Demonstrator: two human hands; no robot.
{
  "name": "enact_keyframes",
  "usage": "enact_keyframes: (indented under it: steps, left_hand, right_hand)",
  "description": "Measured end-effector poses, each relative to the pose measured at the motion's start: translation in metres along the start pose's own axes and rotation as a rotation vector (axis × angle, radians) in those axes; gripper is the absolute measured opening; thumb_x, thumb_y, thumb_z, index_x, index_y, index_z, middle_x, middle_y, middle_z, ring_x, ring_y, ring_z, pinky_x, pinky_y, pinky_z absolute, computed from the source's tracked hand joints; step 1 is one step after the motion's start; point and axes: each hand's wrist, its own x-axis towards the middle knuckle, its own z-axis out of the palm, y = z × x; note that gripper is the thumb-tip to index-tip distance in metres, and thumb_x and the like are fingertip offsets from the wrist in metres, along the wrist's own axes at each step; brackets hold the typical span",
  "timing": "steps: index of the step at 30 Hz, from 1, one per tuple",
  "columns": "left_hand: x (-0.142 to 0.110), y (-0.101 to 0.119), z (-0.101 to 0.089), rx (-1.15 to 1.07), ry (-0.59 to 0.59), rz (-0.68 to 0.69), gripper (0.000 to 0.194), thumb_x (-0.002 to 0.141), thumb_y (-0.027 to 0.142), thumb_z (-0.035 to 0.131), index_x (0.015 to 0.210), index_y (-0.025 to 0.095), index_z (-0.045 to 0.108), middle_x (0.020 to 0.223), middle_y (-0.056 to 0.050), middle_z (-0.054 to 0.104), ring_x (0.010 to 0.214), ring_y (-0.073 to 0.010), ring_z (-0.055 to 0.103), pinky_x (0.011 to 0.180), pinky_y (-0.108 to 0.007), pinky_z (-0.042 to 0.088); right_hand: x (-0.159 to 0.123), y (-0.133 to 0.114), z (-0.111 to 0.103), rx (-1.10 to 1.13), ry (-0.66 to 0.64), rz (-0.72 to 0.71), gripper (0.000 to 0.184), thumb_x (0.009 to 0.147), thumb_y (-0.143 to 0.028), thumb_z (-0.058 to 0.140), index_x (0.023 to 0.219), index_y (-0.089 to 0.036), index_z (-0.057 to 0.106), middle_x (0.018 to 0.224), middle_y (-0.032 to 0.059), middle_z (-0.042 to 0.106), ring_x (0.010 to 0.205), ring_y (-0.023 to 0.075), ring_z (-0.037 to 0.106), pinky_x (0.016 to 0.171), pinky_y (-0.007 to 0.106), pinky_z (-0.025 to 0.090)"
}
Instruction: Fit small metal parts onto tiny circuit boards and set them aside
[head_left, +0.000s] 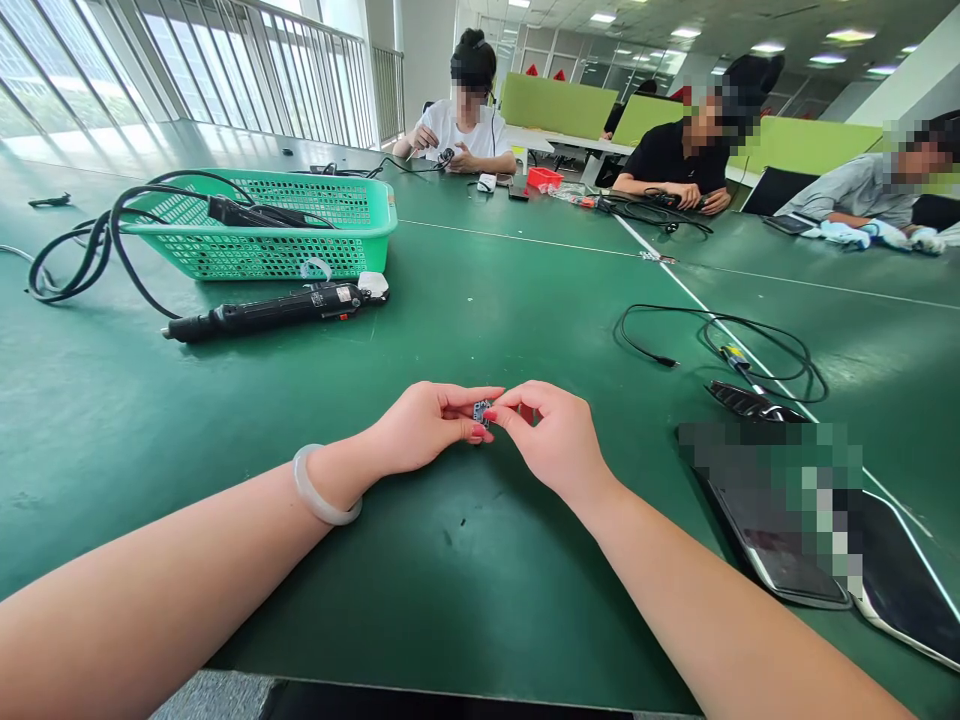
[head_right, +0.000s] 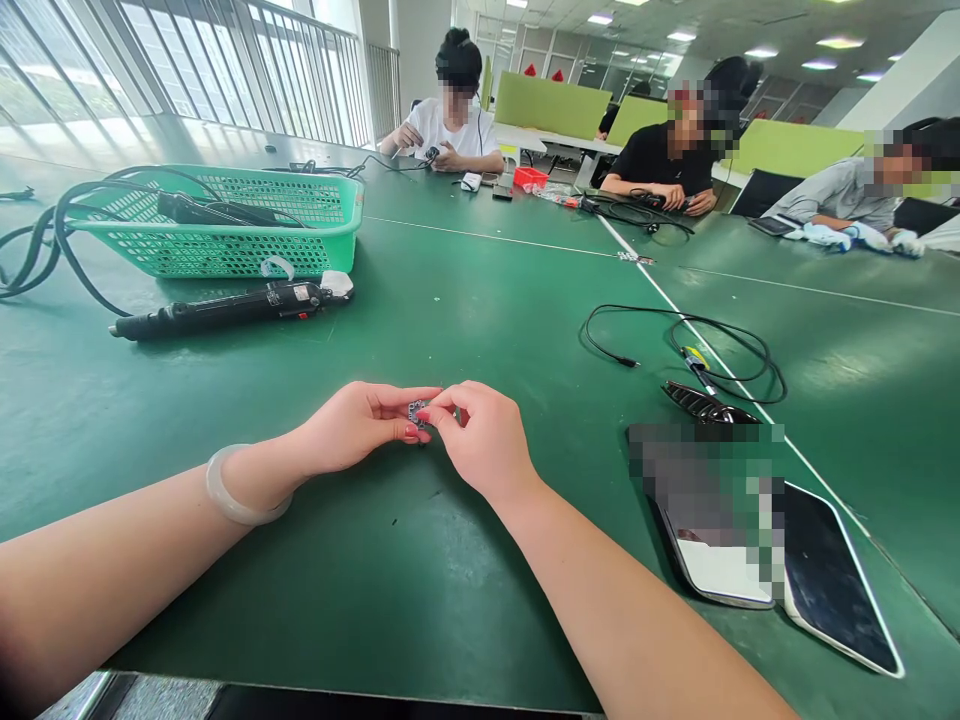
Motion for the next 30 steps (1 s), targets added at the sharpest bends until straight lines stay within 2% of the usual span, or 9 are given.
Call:
enact_keyframes:
  steps: [7, 10, 12, 15, 18, 25, 30]
  left_hand:
    - [0.000, 0.003, 0.001, -0.115, -0.010, -0.020, 0.045, 0.076, 0.012, 0.061, 0.120, 0.019, 0.061, 0.081, -0.001, 0.071, 0.078, -0.0148, 0.068, 0.082, -0.031, 0.053]
    - [0.003, 0.002, -0.002, -0.203, 0.066, -0.030, 0.041, 0.077, 0.014, 0.062, 0.118, 0.017, 0.060, 0.092, -0.004, 0.070, 0.079, -0.0133, 0.067, 0.082, -0.031, 0.054]
    - [0.005, 0.001, -0.004, -0.223, 0.142, -0.053, 0.036, 0.077, 0.016, 0.063, 0.113, 0.016, 0.061, 0.097, -0.006, 0.069, 0.079, -0.0127, 0.067, 0.082, -0.031, 0.053]
    - [0.007, -0.001, -0.007, -0.234, 0.224, -0.097, 0.030, 0.076, 0.019, 0.066, 0.106, 0.015, 0.059, 0.100, -0.008, 0.068, 0.078, -0.0118, 0.065, 0.078, -0.031, 0.053]
    - [0.007, -0.001, -0.007, -0.243, 0.238, -0.130, 0.027, 0.075, 0.018, 0.066, 0.101, 0.014, 0.057, 0.102, -0.009, 0.067, 0.074, -0.0109, 0.065, 0.075, -0.030, 0.053]
    - [0.007, 0.000, -0.006, -0.334, 0.189, -0.184, 0.028, 0.076, 0.012, 0.065, 0.103, 0.013, 0.058, 0.105, -0.010, 0.065, 0.077, -0.0116, 0.067, 0.085, -0.033, 0.053]
    - [0.008, 0.000, -0.007, -0.393, 0.193, -0.195, 0.027, 0.076, 0.006, 0.062, 0.102, 0.013, 0.058, 0.100, -0.009, 0.066, 0.082, -0.0131, 0.068, 0.088, -0.032, 0.052]
  right_hand:
    - [0.004, 0.005, 0.000, 0.077, -0.022, 0.035, 0.016, 0.078, -0.031, 0.061, 0.066, -0.022, 0.066, 0.068, 0.0002, 0.064, 0.060, 0.0128, 0.050, 0.057, 0.027, 0.040]
    - [0.010, 0.014, -0.007, 0.057, -0.017, 0.088, 0.017, 0.081, -0.035, 0.058, 0.076, -0.022, 0.068, 0.070, 0.0005, 0.064, 0.058, 0.0126, 0.050, 0.058, 0.028, 0.040]
    - [0.014, 0.022, -0.012, -0.032, -0.053, 0.134, 0.015, 0.078, -0.034, 0.061, 0.086, -0.024, 0.068, 0.073, -0.0010, 0.063, 0.054, 0.0112, 0.045, 0.055, 0.027, 0.038]
    - [0.016, 0.030, -0.014, -0.191, -0.203, 0.085, 0.015, 0.073, -0.024, 0.065, 0.087, -0.026, 0.068, 0.083, -0.0013, 0.064, 0.066, 0.0126, 0.049, 0.062, 0.028, 0.040]
    - [0.016, 0.032, -0.007, -0.261, -0.300, 0.024, 0.009, 0.076, -0.020, 0.060, 0.077, -0.025, 0.068, 0.084, -0.0007, 0.064, 0.076, 0.0144, 0.052, 0.067, 0.028, 0.041]
    - [0.018, 0.034, -0.001, -0.301, -0.289, -0.012, 0.023, 0.086, -0.018, 0.048, 0.073, -0.022, 0.066, 0.081, 0.0011, 0.064, 0.079, 0.0154, 0.055, 0.071, 0.030, 0.042]
    - [0.013, 0.027, -0.001, -0.301, -0.276, -0.117, 0.011, 0.082, -0.021, 0.058, 0.082, -0.024, 0.069, 0.084, 0.0015, 0.066, 0.085, 0.0176, 0.055, 0.074, 0.031, 0.043]
